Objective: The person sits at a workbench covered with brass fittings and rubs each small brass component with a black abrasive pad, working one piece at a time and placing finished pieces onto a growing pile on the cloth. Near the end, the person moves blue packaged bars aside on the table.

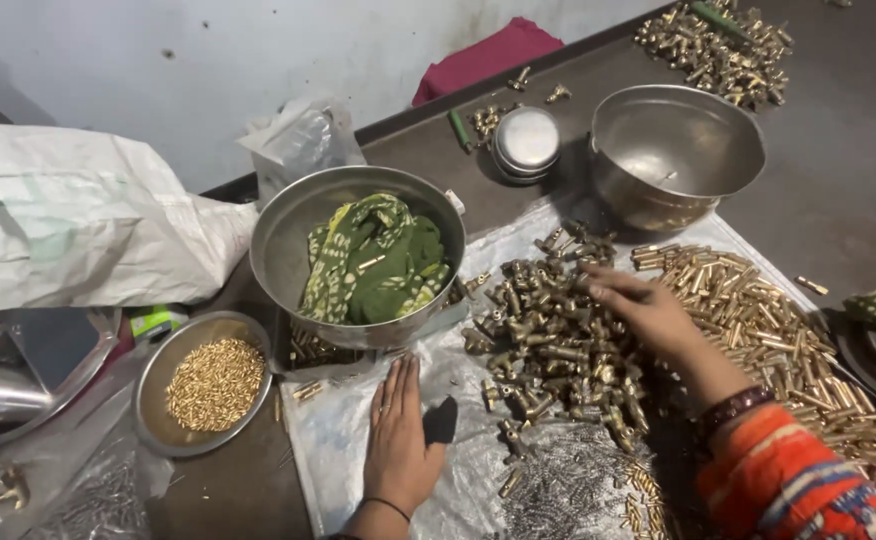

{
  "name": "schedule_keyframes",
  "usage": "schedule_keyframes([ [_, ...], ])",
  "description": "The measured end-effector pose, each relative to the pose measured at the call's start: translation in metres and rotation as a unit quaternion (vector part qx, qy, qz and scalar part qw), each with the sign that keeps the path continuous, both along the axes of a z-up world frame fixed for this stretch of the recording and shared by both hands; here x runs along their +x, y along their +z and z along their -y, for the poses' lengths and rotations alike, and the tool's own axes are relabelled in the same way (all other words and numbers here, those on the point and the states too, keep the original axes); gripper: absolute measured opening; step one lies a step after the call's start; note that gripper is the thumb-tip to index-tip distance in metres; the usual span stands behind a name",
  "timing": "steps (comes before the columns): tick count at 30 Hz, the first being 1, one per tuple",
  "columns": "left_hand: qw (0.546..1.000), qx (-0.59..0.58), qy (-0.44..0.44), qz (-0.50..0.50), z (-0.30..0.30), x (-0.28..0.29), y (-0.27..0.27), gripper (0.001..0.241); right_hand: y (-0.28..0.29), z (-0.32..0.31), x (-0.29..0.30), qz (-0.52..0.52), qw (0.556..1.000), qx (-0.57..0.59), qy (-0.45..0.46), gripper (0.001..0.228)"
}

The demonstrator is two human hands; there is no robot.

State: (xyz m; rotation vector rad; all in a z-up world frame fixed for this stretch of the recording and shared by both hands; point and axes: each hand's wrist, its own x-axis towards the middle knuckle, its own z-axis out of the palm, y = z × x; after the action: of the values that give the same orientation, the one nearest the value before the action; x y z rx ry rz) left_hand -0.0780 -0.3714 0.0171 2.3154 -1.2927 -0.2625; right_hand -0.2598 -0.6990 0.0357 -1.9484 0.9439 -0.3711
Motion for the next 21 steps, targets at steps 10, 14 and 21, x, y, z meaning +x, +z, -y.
schedule_keyframes([
  [10,0.97,-0.211,0.064,-0.106,-0.014,0.003,-0.003,0.065,0.028,-0.127,0.015,0.118,0.948,0.103,0.276,0.046],
  [14,0.97,-0.208,0.074,-0.103,-0.013,0.001,0.0,0.063,0.054,-0.085,0.052,0.064,0.987,-0.037,0.143,0.053],
  [21,0.973,-0.21,0.043,-0.08,-0.01,0.012,-0.005,0.062,-0.063,0.089,0.086,0.063,0.97,-0.221,-0.08,0.06],
])
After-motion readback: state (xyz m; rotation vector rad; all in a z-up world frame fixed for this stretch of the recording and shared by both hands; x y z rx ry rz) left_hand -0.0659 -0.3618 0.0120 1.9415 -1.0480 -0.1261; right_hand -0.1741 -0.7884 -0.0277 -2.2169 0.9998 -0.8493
